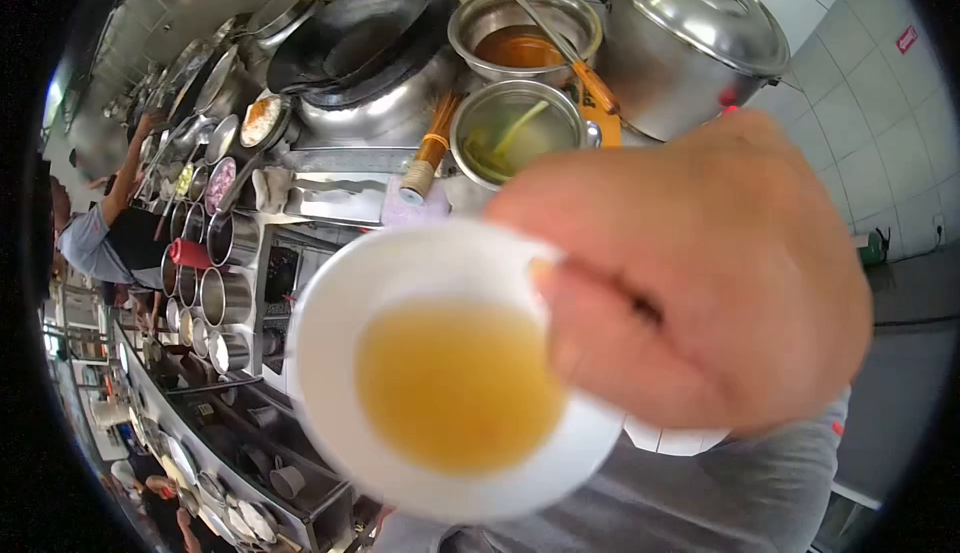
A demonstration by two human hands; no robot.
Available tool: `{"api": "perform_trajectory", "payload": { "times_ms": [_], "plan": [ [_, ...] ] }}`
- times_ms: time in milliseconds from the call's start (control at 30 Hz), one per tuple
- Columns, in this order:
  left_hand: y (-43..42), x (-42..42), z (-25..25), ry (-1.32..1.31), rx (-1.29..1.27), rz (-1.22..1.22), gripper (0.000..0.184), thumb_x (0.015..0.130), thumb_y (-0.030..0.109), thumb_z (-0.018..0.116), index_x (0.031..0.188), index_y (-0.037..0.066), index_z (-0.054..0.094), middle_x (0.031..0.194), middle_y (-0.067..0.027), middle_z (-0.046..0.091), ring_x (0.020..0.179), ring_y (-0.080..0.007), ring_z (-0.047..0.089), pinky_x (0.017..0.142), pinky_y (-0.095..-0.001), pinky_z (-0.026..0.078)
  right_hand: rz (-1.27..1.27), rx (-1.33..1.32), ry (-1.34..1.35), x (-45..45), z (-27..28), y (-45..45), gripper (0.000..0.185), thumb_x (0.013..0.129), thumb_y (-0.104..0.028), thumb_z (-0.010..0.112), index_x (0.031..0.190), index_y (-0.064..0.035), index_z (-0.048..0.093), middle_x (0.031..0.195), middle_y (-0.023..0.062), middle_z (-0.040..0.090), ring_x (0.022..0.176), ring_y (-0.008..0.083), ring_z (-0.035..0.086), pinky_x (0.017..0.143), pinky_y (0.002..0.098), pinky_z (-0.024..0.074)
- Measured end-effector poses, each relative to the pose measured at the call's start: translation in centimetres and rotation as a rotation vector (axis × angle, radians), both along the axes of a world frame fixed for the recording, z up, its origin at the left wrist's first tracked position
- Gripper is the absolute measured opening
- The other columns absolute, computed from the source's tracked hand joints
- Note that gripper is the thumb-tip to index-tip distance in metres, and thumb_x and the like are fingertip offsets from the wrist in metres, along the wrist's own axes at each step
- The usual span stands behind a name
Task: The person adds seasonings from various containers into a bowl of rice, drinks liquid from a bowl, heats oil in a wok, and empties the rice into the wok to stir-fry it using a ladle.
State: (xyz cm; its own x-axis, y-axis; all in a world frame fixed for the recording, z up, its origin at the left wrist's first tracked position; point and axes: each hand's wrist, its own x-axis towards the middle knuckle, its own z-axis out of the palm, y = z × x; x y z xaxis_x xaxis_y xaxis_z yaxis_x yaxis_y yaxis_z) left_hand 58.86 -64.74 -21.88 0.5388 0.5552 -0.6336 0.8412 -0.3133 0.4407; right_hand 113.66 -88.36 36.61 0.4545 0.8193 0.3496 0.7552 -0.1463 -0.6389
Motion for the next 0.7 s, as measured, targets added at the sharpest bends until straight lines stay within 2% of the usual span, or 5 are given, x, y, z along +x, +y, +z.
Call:
{"api": "perform_trajectory", "payload": {
  "times_ms": [133,300,367,400,700],
  "plan": [
    [1.3,9.2,6.7,0.098,-0.064,-0.041,0.076,0.099,0.064,0.026,0.079,0.011,0.078,0.089,-0.0263,0.069,0.093,-0.0434,0.065,0.086,-0.0471,0.050,-0.247,-0.163,0.251,1.4,-2.3,-2.5,0.020,0.089,-0.009,0.054,0.097,0.0031,0.067,0.059,0.0027,0.059,0.046,0.0067,0.050,0.044,0.0243,0.0376],
    [1.2,12.2,0.6,0.157,-0.251,-0.477,0.072,0.099,0.063,0.028,0.083,0.012,0.076,0.093,-0.0276,0.069,0.095,-0.0435,0.065,0.087,-0.0481,0.050,-0.679,-0.200,0.501,3.3,-9.9,-6.0,0.020,0.093,-0.009,0.051,0.100,0.0032,0.066,0.061,0.0011,0.059,0.050,0.0062,0.053,0.046,0.0255,0.0427],
    [0.6,12.4,-1.6,0.059,-0.191,-0.664,0.055,0.098,0.054,0.037,0.102,0.011,0.070,0.097,-0.0294,0.068,0.100,-0.0437,0.065,0.087,-0.0492,0.051,-0.764,-0.155,0.531,4.6,-14.3,-8.0,0.021,0.093,-0.011,0.050,0.097,0.0032,0.066,0.060,0.0026,0.059,0.047,0.0079,0.054,0.044,0.0269,0.0440],
    [-0.2,15.0,3.4,0.084,-0.205,-0.688,0.051,0.097,0.052,0.039,0.107,0.011,0.069,0.098,-0.0297,0.068,0.100,-0.0433,0.065,0.086,-0.0492,0.052,-0.815,-0.147,0.524,5.3,-16.4,-8.8,0.021,0.092,-0.011,0.050,0.095,0.0034,0.066,0.060,0.0040,0.060,0.045,0.0098,0.055,0.043,0.0278,0.0441],
    [0.7,12.1,1.9,-0.002,-0.336,-0.539,0.044,0.096,0.044,0.046,0.113,0.009,0.067,0.102,-0.0260,0.069,0.100,-0.0412,0.066,0.084,-0.0493,0.053,-1.172,-0.097,0.383,12.0,-33.4,-11.7,0.022,0.088,-0.012,0.049,0.088,0.0045,0.064,0.059,0.0112,0.061,0.044,0.0191,0.059,0.040,0.0340,0.0478]
  ]
}}
